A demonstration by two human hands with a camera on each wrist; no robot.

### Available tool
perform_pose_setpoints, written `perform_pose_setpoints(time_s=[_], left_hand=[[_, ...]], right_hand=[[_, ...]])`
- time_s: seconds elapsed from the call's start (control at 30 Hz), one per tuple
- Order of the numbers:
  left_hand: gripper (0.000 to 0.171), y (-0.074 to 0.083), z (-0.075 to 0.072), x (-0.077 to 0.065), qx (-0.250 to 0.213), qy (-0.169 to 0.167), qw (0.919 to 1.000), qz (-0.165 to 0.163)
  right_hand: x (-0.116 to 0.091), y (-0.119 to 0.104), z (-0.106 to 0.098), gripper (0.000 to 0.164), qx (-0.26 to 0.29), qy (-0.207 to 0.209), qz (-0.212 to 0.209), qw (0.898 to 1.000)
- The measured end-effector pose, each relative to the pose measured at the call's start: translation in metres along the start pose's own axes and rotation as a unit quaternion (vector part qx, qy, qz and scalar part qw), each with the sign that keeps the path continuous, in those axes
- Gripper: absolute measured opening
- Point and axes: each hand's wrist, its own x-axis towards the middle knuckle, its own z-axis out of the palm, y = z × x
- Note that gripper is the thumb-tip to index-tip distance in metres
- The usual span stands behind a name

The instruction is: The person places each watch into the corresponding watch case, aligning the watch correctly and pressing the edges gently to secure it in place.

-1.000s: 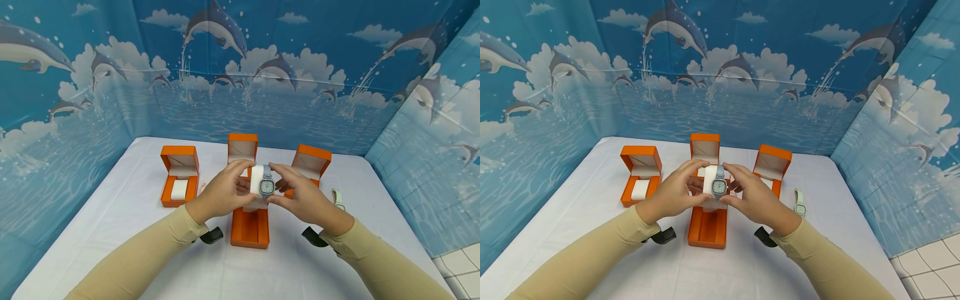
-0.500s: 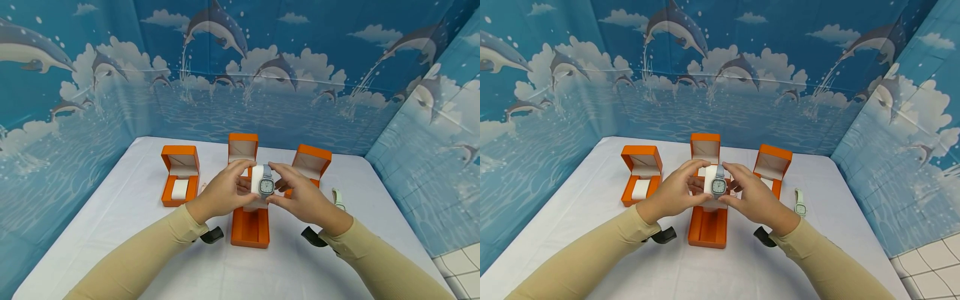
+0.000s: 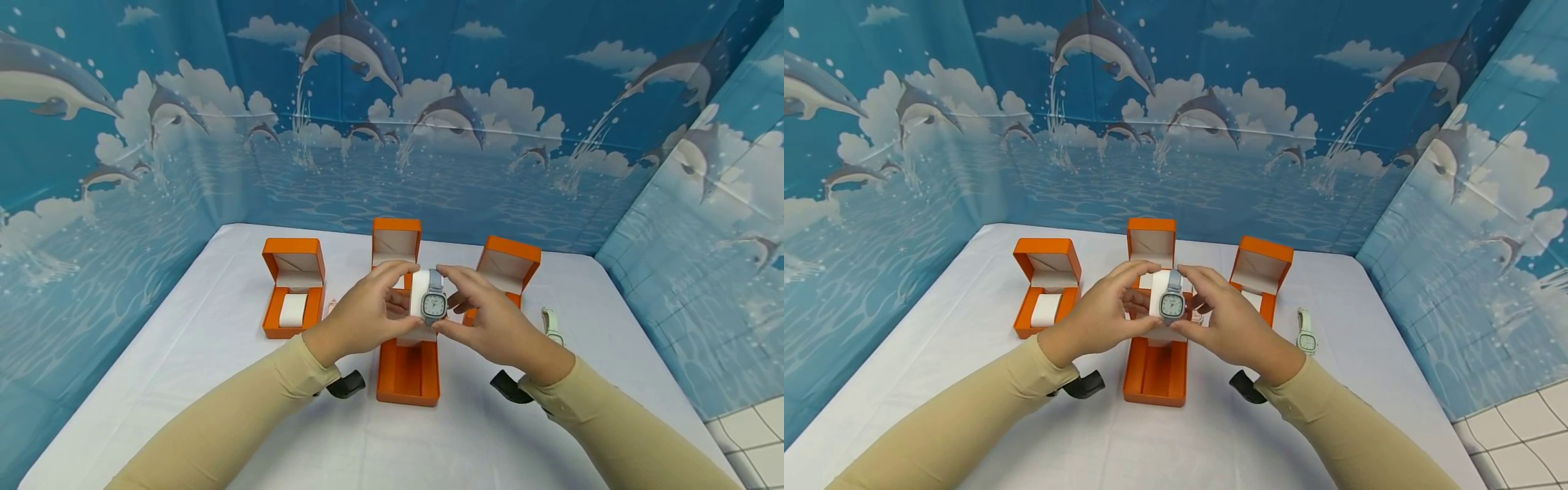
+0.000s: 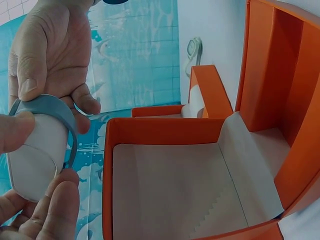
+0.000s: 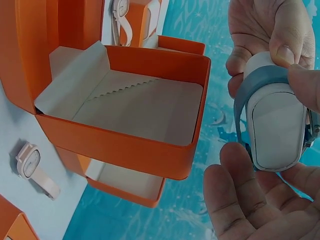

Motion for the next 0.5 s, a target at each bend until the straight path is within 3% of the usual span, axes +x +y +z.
perform_pose_setpoints(time_s=[0.5], left_hand=[[0.076,-0.0005,-0.0009,0.0002,-0.008,-0.001,1.0,0.003]], right_hand=[[0.0018,0.0021,0.0007,0.083,0.008,-0.001,-0.005,1.0]])
